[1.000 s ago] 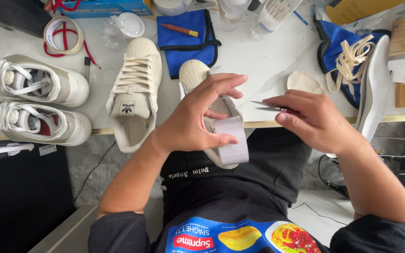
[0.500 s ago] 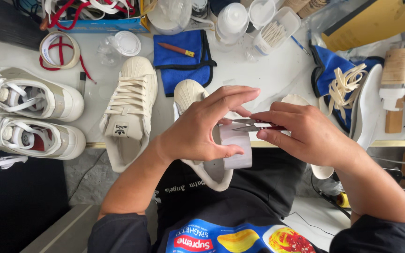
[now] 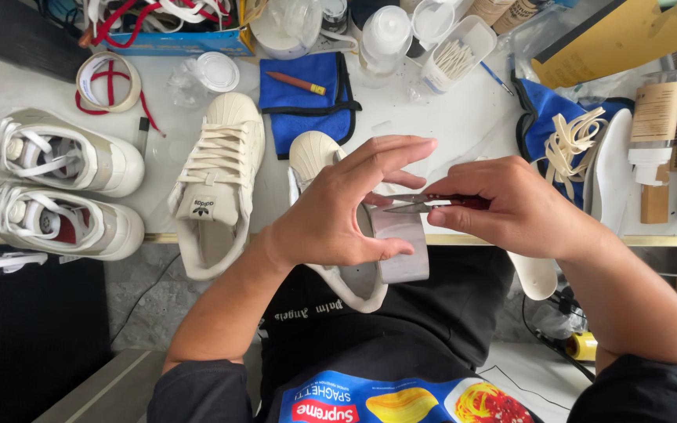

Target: The person trims the inside of a sneaker using small shears and then applies tape to the internal heel area by hand, smoothing it down with their fingers.

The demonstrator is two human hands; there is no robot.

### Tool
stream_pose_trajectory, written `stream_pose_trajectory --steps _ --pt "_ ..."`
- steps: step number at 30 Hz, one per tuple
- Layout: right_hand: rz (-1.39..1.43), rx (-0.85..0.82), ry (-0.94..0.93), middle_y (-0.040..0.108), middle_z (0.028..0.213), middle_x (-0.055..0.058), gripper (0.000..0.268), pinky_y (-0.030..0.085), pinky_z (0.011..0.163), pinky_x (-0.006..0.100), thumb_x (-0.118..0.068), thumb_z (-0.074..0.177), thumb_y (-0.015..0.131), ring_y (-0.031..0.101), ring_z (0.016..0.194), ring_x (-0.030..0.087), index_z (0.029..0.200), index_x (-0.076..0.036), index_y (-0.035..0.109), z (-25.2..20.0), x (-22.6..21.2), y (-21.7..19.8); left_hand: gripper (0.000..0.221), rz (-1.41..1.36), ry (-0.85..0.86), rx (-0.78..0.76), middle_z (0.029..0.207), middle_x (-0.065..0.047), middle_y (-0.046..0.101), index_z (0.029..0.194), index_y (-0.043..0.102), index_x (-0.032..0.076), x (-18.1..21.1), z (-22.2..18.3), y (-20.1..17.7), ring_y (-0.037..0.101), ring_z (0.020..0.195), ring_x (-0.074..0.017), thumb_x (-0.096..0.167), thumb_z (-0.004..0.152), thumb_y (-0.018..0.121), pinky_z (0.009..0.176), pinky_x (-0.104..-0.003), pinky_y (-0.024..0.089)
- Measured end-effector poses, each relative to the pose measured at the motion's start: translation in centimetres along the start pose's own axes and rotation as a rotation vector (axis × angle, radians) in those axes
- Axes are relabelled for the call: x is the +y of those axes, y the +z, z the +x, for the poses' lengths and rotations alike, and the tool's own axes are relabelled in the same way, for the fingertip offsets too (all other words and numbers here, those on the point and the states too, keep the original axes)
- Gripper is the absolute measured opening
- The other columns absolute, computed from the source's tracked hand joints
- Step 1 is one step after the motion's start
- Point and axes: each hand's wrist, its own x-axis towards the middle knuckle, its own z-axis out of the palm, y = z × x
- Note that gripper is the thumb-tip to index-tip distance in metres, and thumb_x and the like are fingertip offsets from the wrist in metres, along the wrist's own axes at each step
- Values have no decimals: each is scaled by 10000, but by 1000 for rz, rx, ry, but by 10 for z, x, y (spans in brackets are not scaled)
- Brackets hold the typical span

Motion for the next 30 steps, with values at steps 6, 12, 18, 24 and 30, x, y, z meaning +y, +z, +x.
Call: stream_pose_trajectory --steps 6,12,18,24,30 --pt "44 -27 143 691 679 61 249 448 510 327 -222 833 772 570 549 140 994 -33 787 -15 -4 17 1006 -50 9 19 1655 -67 396 1611 374 159 0 -23 13 706 1330 -217 108 777 935 971 -314 618" --pt "123 -48 324 748 696 49 296 480 534 281 -251 850 746 592 612 76 1043 -33 800 -23 -14 15 1030 -60 34 4 1664 -69 381 1615 370 168 13 -26 14 697 1342 -240 100 757 936 980 -329 615" --pt "190 -74 430 737 685 67 329 460 528 287 -258 844 739 567 618 86 1056 -17 807 -29 -16 10 1040 -26 13 -7 1670 -67 387 1610 369 175 16 -30 12 716 1323 -228 115 752 953 956 -324 619" --pt "164 -71 372 750 684 53 308 480 536 281 -257 843 744 594 619 82 1034 -25 811 -28 -19 12 1044 -34 51 -16 1655 -68 383 1613 367 176 14 -31 12 715 1307 -231 113 755 960 957 -317 624" --pt "165 -55 365 770 698 49 266 497 564 272 -238 838 759 617 637 77 987 -28 825 -27 -22 13 1074 -26 95 -14 1653 -71 355 1595 330 180 12 -31 12 706 1302 -239 106 747 986 917 -297 629"
